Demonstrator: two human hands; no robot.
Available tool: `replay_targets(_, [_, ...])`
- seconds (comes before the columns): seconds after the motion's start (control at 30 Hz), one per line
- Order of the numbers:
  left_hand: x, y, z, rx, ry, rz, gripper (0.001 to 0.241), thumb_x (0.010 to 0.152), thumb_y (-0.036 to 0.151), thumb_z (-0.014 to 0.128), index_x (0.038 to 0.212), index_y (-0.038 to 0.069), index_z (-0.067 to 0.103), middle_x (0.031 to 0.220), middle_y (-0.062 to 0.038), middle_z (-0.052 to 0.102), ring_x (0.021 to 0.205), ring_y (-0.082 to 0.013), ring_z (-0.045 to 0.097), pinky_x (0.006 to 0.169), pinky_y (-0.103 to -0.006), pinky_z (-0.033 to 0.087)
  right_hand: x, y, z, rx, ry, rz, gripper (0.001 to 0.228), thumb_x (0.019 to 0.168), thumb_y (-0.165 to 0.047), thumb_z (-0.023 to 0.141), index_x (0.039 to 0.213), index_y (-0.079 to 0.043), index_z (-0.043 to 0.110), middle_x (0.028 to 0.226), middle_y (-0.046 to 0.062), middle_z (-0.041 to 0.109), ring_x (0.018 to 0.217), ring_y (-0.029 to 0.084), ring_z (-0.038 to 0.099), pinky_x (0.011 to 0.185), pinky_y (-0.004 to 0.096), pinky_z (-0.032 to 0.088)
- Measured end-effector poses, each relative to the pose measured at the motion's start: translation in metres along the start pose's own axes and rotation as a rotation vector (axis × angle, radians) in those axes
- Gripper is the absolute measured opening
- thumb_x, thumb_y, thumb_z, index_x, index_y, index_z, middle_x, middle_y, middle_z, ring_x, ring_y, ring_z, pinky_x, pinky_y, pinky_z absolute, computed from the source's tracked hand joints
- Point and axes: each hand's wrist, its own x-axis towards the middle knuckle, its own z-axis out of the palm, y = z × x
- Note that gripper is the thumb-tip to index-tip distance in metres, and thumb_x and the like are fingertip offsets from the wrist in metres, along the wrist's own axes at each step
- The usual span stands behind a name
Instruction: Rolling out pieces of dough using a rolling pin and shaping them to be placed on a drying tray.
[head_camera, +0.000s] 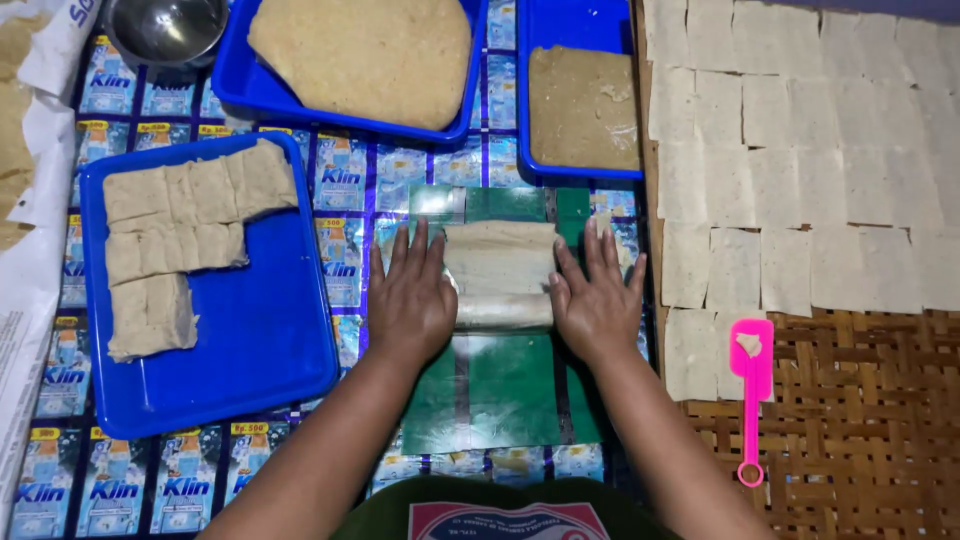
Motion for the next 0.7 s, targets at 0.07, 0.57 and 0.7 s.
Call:
replay_targets(0.07, [-0.021,-0.003,0.010,0.015,0.036,0.044,0.057,0.096,0.029,0.041,0.148,0.009,0.053,0.160,-0.019,0.043,0.150,-0.0380,0.036,0.123,-0.0627,0.015,-0.023,0.003,0.013,-0.034,0.084,-0.029,0.053,0.107,-0.051,0.035,0.155,-0.031,0.047,0.172,0.008,0.026,0.159,0.031,0.019,0.120,0.071,0.009])
replay_targets(0.57, [-0.121,-0.023,0.040,-0.010,0.151,0.296,0.061,0.093,0.031,0.061,0.150,0.015,0.046,0.127,-0.008,0.058,0.128,-0.0307,0.053,0.119,-0.0586,0.027,-0.102,0.026,0.018,-0.009,0.087,-0.204,0.078,0.092,-0.044,0.067,0.162,-0.027,0.036,0.132,0.002,0.059,0.138,0.029,0.048,0.117,0.077,0.010])
replay_targets(0.7, [-0.079,-0.023,0.017,-0.002,0.184,0.317,0.057,0.091,0.029,0.065,0.145,0.018,0.051,0.123,-0.007,0.060,0.127,-0.0294,0.055,0.120,-0.0569,0.028,-0.076,0.023,0.004,-0.011,0.104,-0.238,0.074,0.089,-0.043,0.069,0.158,-0.033,0.041,0.127,0.002,0.059,0.133,0.029,0.052,0.117,0.077,0.016])
